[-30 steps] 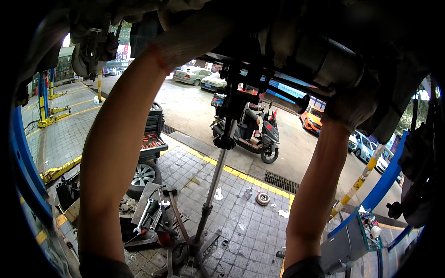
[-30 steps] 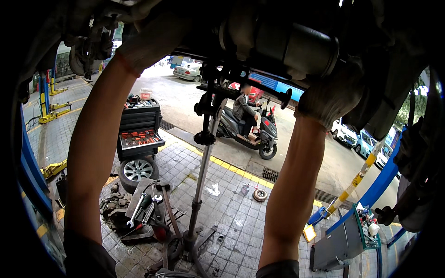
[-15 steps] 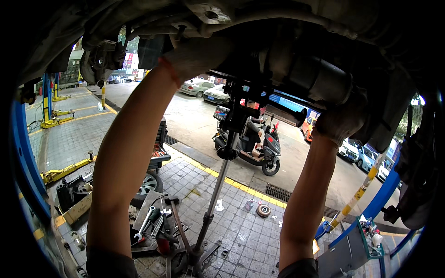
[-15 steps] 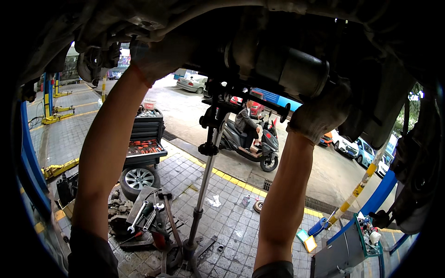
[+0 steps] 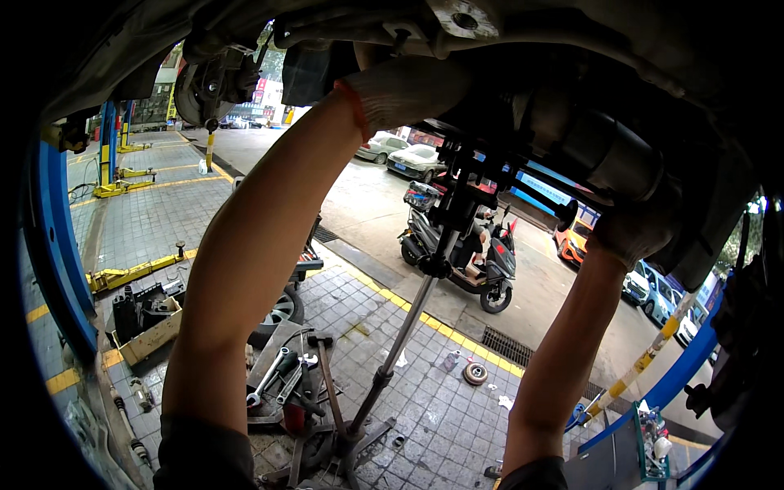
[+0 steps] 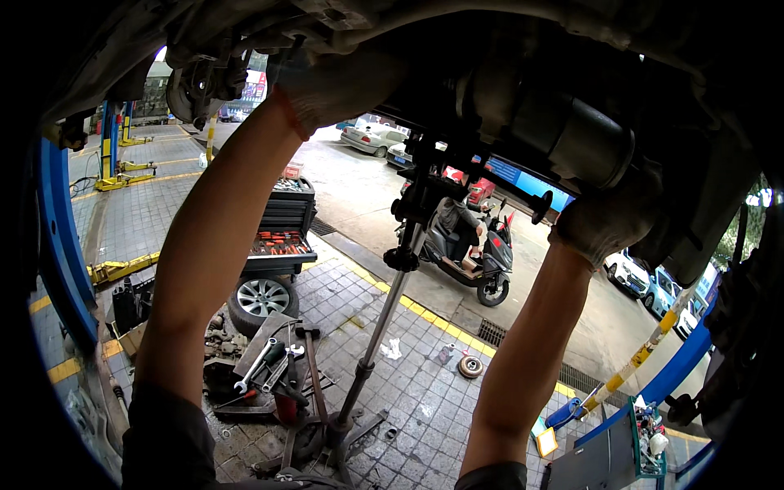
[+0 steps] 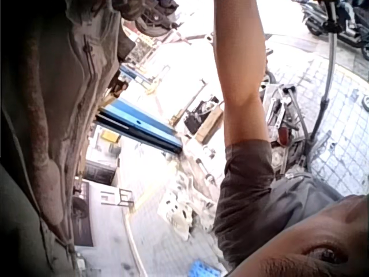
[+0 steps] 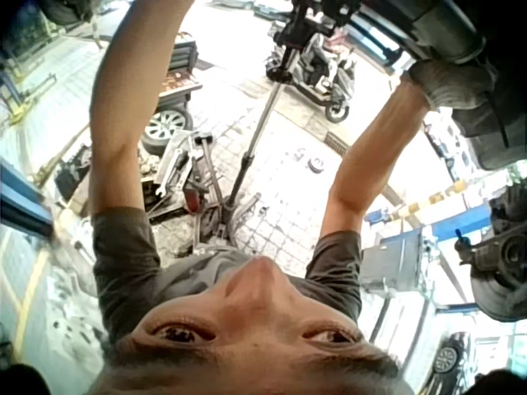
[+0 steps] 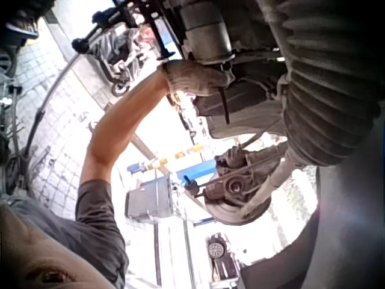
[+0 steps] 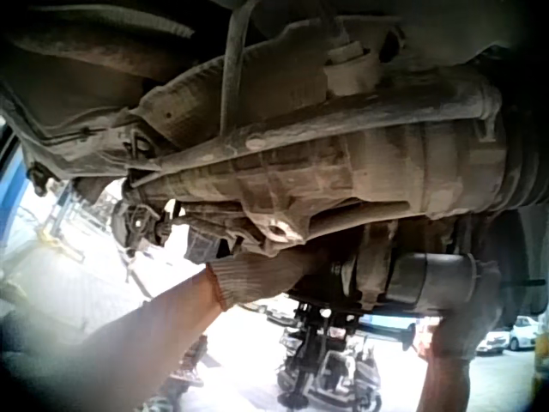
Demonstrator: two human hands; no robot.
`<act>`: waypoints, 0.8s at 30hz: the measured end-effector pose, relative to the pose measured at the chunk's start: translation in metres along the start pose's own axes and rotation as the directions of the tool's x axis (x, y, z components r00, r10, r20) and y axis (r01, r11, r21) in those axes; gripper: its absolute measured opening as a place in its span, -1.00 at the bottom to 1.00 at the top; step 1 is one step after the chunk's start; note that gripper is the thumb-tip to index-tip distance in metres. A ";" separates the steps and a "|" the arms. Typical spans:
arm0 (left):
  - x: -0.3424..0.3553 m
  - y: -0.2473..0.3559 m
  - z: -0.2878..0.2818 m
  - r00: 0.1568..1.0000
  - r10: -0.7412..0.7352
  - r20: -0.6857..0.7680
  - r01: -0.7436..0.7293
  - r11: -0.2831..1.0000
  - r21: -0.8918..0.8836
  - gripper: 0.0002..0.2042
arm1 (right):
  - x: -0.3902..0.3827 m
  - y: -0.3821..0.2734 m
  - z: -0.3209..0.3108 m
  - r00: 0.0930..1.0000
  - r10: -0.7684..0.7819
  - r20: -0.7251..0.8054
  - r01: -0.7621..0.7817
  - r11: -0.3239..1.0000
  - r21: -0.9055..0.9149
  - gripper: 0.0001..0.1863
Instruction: The person removes a cylindrical metal part from under a raised car, wipes it with a cloth, and reinstalls it. The person handles the part and a cloth while working under the vehicle in a garage.
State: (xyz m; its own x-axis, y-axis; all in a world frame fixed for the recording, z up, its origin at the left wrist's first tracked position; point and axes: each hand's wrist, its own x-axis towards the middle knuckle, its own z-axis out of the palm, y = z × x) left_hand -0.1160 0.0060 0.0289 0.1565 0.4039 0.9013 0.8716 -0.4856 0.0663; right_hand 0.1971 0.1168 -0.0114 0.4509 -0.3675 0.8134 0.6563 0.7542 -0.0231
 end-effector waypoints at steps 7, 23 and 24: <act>0.016 0.017 0.015 0.981 0.186 -0.048 -0.066 0.560 0.826 -0.65 | -0.001 0.005 0.001 0.997 -0.070 -0.023 0.070 0.997 -0.009 -0.80; 0.018 0.010 0.005 0.973 0.221 -0.071 -0.150 0.833 0.532 -0.63 | -0.005 0.009 0.002 0.999 0.038 0.027 -0.039 0.999 0.028 -0.62; 0.021 0.009 0.007 0.959 0.284 0.003 -0.134 0.444 0.886 -0.63 | -0.005 0.007 0.002 1.000 0.021 -0.005 -0.021 0.999 0.049 -0.69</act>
State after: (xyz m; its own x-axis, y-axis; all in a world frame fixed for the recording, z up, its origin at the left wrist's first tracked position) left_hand -0.1019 0.0158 0.0454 0.3987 0.2520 0.8818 0.7774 0.4171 -0.4707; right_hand 0.1980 0.1254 -0.0145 0.4672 -0.3542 0.8101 0.6165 0.7873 -0.0113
